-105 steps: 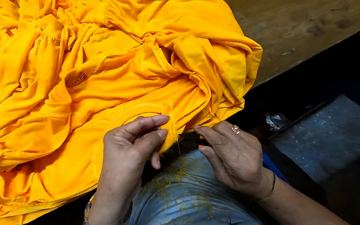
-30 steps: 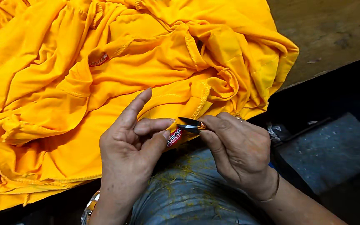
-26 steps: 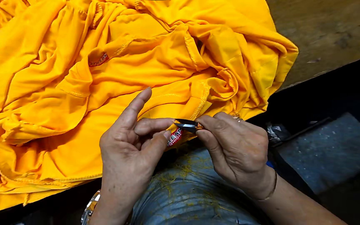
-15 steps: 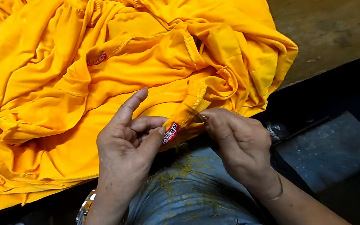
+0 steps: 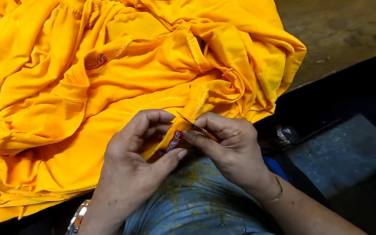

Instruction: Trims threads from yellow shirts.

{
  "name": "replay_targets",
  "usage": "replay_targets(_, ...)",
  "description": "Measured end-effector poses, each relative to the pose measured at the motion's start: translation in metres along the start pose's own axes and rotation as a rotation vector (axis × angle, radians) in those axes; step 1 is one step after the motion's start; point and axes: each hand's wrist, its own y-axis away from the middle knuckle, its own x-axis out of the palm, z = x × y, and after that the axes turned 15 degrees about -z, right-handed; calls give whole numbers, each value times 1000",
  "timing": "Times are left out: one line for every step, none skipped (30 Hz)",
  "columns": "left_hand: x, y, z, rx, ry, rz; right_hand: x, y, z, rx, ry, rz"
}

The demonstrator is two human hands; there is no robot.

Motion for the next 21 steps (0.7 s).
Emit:
replay_targets(1,0,0,-9,-15,-23,-1,1,1,17,-14,20)
replay_targets(2,1,0,-27,-12,-48,-2,2,1,15,-31,42)
replay_targets(3,1,0,-45,0,-64,-3,4,-1,-12,-38,63)
replay_targets(3,0,1,-60,17,-69,-6,5,-3,-71,-23,88)
replay_targets(2,0,1,-77,34,-66,-9,7,-6,-159,15,120)
replay_targets(1,-1,1,-95,55,-61,-14,8,-9,-260,77,156)
replay_targets(0,-2,1,-113,76,-55,-18,9,-10,-343,147,183)
replay_targets(-2,-4,2,-131,95,-48,-22,11,-11,-399,224,188)
replay_targets(-4,-5,2,-151,119,-41,-26,12,-11,-436,306,166)
replay_targets(-5,-5,2,-170,138,-34,-30,12,-12,-468,382,121)
replay_targets(-6,-6,2,-188,149,-33,-32,11,-13,-500,456,67)
replay_targets(-6,-6,2,-206,161,-36,-34,8,-15,-535,525,19)
replay_targets(-6,-7,2,-222,168,-36,-36,6,-17,-568,577,-12)
replay_targets(-6,-8,2,-236,181,-33,-37,4,-19,-600,612,-30)
replay_targets(-6,-9,2,-252,196,-31,-37,2,-20,-627,631,-39)
replay_targets(-6,-10,3,-271,214,-31,-37,1,-22,-652,637,-41)
replay_targets(-6,-11,3,-291,233,-32,-37,0,-24,-675,633,-40)
replay_targets(-6,-11,3,-308,248,-31,-36,0,-26,-694,619,-38)
replay_targets(-6,-11,3,-320,261,-28,-35,-1,-28,-708,608,-36)
replay_targets(-7,-12,3,-326,269,-24,-34,-1,-29,-718,598,-36)
replay_targets(-6,-12,3,-330,270,-18,-32,-2,-30,-725,588,-36)
